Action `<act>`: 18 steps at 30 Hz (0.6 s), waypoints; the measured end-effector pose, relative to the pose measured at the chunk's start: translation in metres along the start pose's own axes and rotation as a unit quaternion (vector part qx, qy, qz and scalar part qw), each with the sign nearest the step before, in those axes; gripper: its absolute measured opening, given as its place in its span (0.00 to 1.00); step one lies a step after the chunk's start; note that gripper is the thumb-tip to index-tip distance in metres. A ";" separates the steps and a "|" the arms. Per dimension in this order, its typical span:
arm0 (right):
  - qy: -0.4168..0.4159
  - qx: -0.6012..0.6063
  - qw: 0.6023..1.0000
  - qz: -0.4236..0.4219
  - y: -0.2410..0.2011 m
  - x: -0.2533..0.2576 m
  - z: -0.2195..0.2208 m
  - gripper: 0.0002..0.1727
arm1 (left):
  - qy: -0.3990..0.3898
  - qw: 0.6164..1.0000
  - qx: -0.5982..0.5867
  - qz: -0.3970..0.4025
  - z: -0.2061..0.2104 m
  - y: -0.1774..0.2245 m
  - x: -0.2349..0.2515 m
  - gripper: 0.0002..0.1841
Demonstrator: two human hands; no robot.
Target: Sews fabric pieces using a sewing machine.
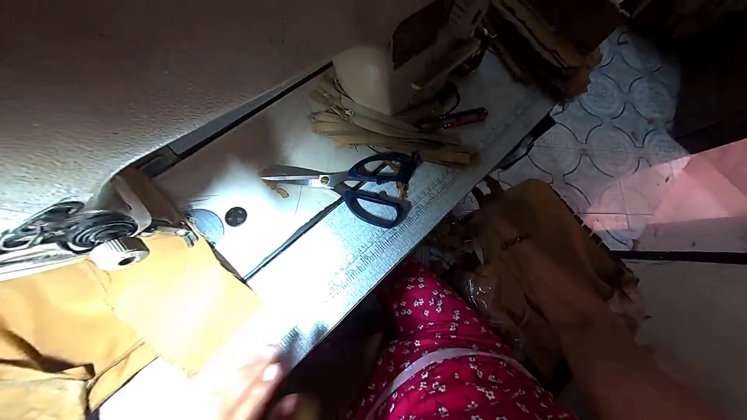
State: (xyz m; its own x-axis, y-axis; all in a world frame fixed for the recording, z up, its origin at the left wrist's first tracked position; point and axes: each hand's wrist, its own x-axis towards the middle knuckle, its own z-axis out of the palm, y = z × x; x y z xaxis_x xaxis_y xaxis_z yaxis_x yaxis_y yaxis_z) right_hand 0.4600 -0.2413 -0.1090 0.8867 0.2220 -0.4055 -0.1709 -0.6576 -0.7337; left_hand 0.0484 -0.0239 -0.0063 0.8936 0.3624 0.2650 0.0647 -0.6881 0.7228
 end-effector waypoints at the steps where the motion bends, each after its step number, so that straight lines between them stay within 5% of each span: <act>1: 0.000 0.000 1.000 -0.004 0.004 -0.004 0.003 0.23 | -0.032 0.998 -0.055 0.003 0.016 0.004 0.004 0.18; 7: -0.047 0.131 0.985 -0.102 0.042 -0.052 0.017 0.06 | -0.118 0.981 -0.152 0.033 0.126 0.004 0.052 0.16; 9: -0.083 0.219 0.971 -0.044 0.029 -0.077 0.010 0.01 | -0.148 0.973 -0.177 -0.019 0.157 0.003 0.077 0.17; 14: -0.111 0.268 0.957 -0.009 0.010 -0.109 -0.009 0.10 | -0.225 0.915 -0.286 -0.176 0.216 0.018 0.130 0.30; 18: -0.098 0.253 0.962 -0.035 0.008 -0.113 -0.013 0.10 | -0.177 0.913 -0.299 -0.213 0.230 0.032 0.141 0.11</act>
State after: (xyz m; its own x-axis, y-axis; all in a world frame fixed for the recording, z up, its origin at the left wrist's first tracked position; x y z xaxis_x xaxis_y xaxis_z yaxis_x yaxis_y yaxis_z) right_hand 0.3641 -0.2816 -0.0621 0.8140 0.4177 -0.4036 -0.3444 -0.2125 -0.9145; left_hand 0.2791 -0.1396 -0.0927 0.9385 0.2176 -0.2679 0.2805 -0.0286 0.9594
